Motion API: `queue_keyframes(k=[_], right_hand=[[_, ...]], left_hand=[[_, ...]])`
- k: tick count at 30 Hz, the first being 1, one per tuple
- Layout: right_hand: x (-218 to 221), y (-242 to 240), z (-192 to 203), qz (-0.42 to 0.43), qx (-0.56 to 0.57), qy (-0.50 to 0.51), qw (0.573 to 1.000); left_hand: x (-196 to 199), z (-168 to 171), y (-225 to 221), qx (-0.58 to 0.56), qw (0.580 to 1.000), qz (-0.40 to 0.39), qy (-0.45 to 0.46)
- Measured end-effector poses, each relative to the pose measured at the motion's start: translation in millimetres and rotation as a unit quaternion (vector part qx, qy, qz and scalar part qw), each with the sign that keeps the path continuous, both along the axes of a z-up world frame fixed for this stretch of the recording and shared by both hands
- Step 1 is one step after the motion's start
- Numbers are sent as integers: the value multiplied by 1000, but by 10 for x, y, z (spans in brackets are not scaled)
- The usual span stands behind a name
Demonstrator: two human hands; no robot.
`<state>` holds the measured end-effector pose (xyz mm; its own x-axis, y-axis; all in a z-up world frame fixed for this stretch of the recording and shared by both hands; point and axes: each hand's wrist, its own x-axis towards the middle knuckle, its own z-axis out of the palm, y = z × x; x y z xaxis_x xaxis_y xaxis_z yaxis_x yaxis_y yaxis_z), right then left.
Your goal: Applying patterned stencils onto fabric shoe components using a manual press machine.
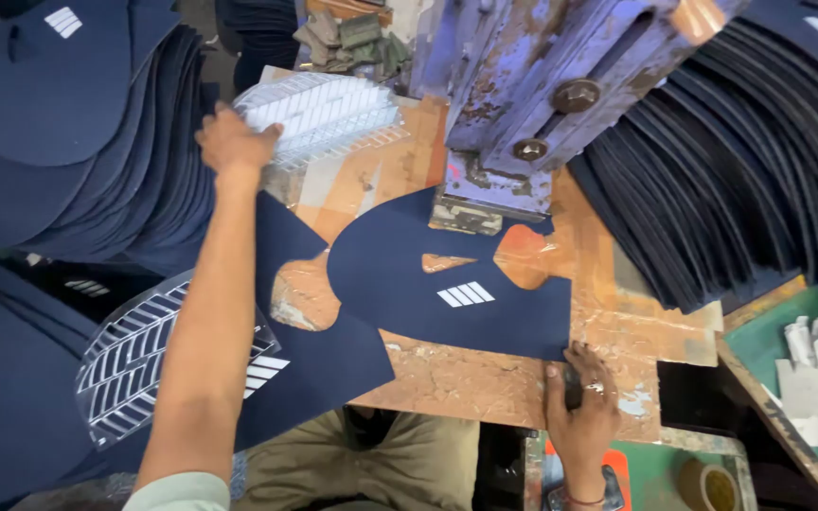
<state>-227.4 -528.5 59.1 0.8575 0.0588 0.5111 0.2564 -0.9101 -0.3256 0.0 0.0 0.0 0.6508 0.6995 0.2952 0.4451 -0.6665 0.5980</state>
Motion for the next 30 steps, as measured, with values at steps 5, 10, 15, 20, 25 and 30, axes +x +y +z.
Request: queue_keyframes(k=[5, 10, 15, 20, 25, 30], right_hand=[[12, 23, 0, 8, 17, -13, 1000], [0, 44, 27, -8, 17, -9, 1000], [2, 41, 22, -15, 19, 6, 1000], [-1, 59, 44, -19, 32, 3, 999], [-44, 75, 64, -19, 34, 1, 999], [-217, 542, 459, -28, 105, -12, 994]], left_hand=[[46, 68, -126, 18, 993, 24, 113], [130, -122, -252, 84, 996, 11, 23], [-29, 151, -412, 223, 974, 16, -17], [45, 45, -122, 75, 976, -133, -153], [-900, 1260, -420, -178, 918, -259, -241], [-2247, 1417, -590, -215, 890, -302, -265]])
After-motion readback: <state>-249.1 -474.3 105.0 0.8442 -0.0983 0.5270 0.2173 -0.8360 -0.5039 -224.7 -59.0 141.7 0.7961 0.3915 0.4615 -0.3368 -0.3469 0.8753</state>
